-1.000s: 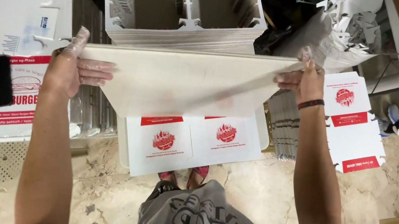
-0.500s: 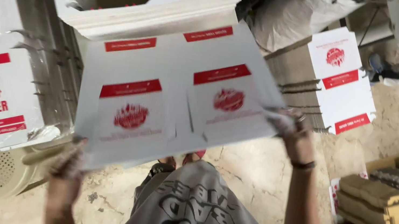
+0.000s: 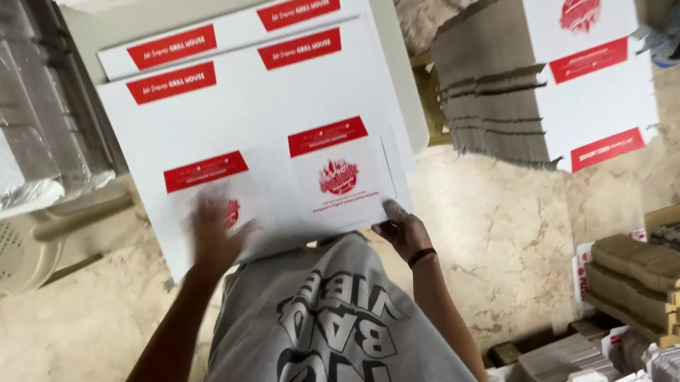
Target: The person repeatedly picks up flat-packed cardboard boxes, folds them into shape, and places them into a white plastic crate. The process is repeated multiple times with identical boxes.
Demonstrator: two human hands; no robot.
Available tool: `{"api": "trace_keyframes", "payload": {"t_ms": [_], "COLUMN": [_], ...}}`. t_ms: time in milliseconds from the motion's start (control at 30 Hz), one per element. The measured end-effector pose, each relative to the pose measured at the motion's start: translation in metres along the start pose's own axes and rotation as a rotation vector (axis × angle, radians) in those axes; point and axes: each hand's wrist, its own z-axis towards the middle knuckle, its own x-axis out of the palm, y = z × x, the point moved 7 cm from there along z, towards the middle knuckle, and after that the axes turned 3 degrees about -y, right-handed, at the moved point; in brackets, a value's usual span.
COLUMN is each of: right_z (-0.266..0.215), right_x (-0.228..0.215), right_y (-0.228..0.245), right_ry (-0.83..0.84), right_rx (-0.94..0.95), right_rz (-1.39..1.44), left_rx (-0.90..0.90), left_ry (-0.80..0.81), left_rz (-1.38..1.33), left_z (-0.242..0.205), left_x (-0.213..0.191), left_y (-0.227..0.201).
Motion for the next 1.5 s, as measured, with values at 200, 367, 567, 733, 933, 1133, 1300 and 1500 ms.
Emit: {"api": "trace_keyframes", "payload": {"t_ms": [200,367,567,733,933,1133,1300,1500], "right_z": [-0.035,-0.027,-0.083,-0.03,-0.058,-0.054,-0.043,-0.09], "right_x": [0.028,0.024,0.067,0.039,0.059,0.056,0.057,0.058], "right_y": [0.015,0.013,0.055,0.012,0.039,0.026,0.017,0.054], "right_ry": [0.048,0.011,0.038,0.133,0.019,-0.037,-0.141,-0.097], "right_rx": [-0.01,-0.074,-0.131,0.049,-0.091,0.003,-0.131,-0.149], "right_rz": [-0.256,-0.284,-0.449,-0.22,-0.51,-0.258,-0.732,-0.702], "left_rx": [0.244,0.17,0.159,0.11,0.117,0.106,0.142,0.338], "left_ry": [0.825,0.864,0.854,0.885,0.901,0.914,0.863,0.179], "left_rz": [0.232,0.43,0.505,0.458,0.532,0.543,0.57,0.699], "left_z": [0.028,0.024,0.018,0.023,0.017,0.023,0.014,0.023], "left_x": [0.141,0.152,0.175,0.161,0.184,0.168,0.176,0.156], "left_y": [-0.201,-0.231,-0.221,-0.233,-0.221,-0.23,-0.223,-0.238]}}
